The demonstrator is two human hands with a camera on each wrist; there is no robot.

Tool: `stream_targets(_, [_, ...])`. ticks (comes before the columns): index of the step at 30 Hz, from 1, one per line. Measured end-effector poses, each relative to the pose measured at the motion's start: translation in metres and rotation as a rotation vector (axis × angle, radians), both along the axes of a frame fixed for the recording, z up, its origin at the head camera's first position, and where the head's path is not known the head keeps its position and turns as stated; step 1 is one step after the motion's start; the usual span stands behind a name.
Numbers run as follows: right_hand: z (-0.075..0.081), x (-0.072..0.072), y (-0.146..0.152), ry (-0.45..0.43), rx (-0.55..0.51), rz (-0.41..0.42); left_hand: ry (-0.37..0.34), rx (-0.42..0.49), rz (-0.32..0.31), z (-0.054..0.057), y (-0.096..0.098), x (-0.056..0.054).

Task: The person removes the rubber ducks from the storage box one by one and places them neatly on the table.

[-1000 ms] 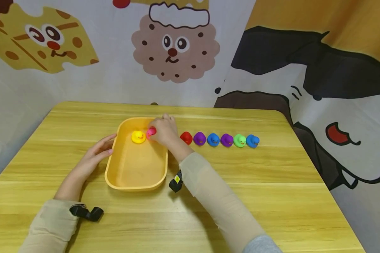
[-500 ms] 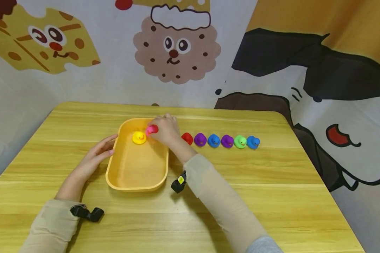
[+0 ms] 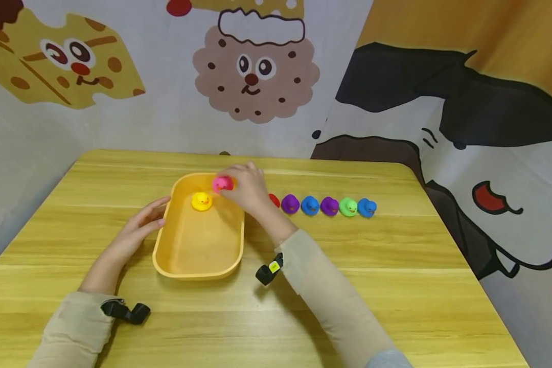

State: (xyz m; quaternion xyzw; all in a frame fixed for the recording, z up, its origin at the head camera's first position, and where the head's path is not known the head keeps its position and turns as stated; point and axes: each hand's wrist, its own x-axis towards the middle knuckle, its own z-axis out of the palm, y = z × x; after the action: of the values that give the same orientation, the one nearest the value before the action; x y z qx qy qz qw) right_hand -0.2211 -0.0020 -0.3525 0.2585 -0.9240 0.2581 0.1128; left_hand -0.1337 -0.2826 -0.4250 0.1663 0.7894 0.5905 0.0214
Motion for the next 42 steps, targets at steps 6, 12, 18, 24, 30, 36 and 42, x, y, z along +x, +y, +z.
stream_targets(6, [0.001,0.006,0.008,-0.004,-0.066,0.032,0.0,-0.002,0.006,0.0,0.0,0.001])
stream_targets(12, [0.004,0.012,0.018,-0.03,-0.144,0.071,-0.002,-0.002,0.004,0.001,0.0,0.001])
stream_targets(18, [0.012,0.02,0.03,-0.022,-0.228,0.071,-0.008,-0.014,0.013,0.002,0.001,0.002])
stream_targets(24, [0.02,0.027,0.044,0.003,-0.309,0.074,-0.009,-0.014,0.011,0.001,0.0,0.002])
stream_targets(30, [0.027,0.034,0.06,0.016,-0.327,0.074,-0.017,-0.015,0.008,0.001,0.001,0.001])
stream_targets(36, [0.034,0.041,0.08,-0.009,-0.343,0.056,-0.022,-0.012,0.007,0.001,0.001,0.002])
stream_targets(42, [0.035,0.045,0.104,-0.005,-0.356,0.058,-0.019,-0.007,0.006,0.002,0.001,0.002])
